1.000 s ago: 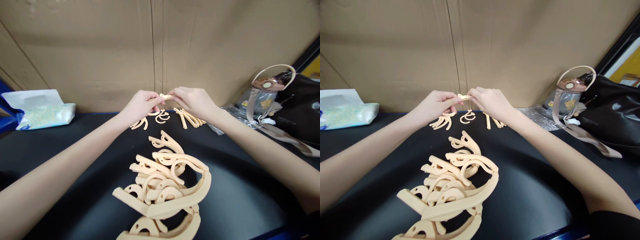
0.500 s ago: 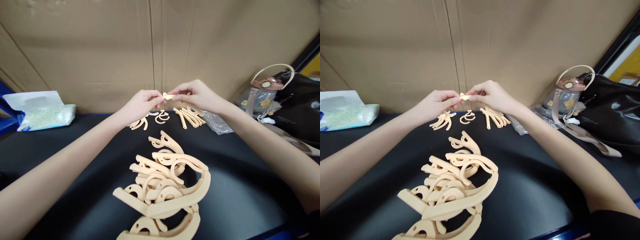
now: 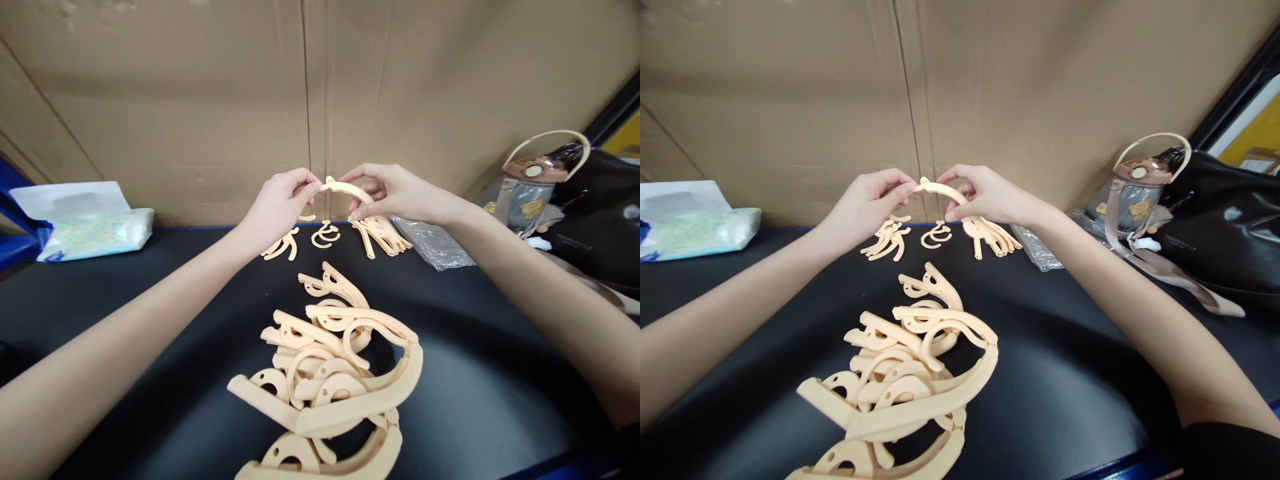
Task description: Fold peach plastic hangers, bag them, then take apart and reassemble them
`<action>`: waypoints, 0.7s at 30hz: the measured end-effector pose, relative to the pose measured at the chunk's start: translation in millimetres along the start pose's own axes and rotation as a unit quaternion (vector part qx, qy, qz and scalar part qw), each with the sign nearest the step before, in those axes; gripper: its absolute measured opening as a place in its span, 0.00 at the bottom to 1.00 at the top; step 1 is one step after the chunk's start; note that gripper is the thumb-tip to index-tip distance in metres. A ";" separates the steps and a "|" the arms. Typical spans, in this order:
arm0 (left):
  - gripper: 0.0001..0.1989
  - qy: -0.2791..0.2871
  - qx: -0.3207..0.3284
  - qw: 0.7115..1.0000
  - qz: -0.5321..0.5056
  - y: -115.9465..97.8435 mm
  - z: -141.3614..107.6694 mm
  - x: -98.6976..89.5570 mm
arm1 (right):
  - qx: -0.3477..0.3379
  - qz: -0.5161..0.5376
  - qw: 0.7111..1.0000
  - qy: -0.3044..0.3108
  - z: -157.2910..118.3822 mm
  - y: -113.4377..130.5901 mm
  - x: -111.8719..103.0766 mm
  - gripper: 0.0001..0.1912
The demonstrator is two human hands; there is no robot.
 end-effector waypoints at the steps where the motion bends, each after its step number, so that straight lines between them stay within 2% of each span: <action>1: 0.07 -0.009 0.000 1.000 -0.008 1.1 -0.2 -1.2 | 0.007 0.006 1.000 0.003 -0.8 0.1 0.0 0.18; 3: 0.07 -0.032 0.006 0.999 -0.024 2.7 -0.1 -4.5 | 0.011 -0.002 1.000 -0.004 -2.9 2.9 -1.9 0.09; 6: 0.07 -0.046 0.015 0.998 -0.036 5.1 0.6 -6.8 | 0.020 -0.018 0.999 -0.029 -4.5 4.1 -7.7 0.13; 9: 0.07 -0.025 0.004 0.999 -0.035 8.4 0.4 -2.5 | 0.042 0.006 0.998 -0.042 -2.0 -5.1 -13.0 0.13; 13: 0.07 0.017 -0.051 0.998 -0.035 18.0 -4.8 9.3 | 0.059 0.015 0.998 -0.020 5.5 -21.8 -10.9 0.07; 16: 0.07 0.026 -0.071 0.996 -0.044 22.3 -7.9 15.5 | 0.069 0.012 0.998 0.002 9.3 -30.0 -6.4 0.10; 21: 0.07 0.022 -0.096 0.992 -0.073 27.9 -10.4 18.9 | 0.057 -0.045 0.996 0.049 5.1 -23.9 6.2 0.18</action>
Point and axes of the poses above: each hand's wrist, its own z-axis towards the middle knuckle, its own x-axis out of the palm, y = z × x, the point moved 10 cm from there along z, towards the middle knuckle, and after that the axes turned 12 degrees about x, right-handed, at the moved point
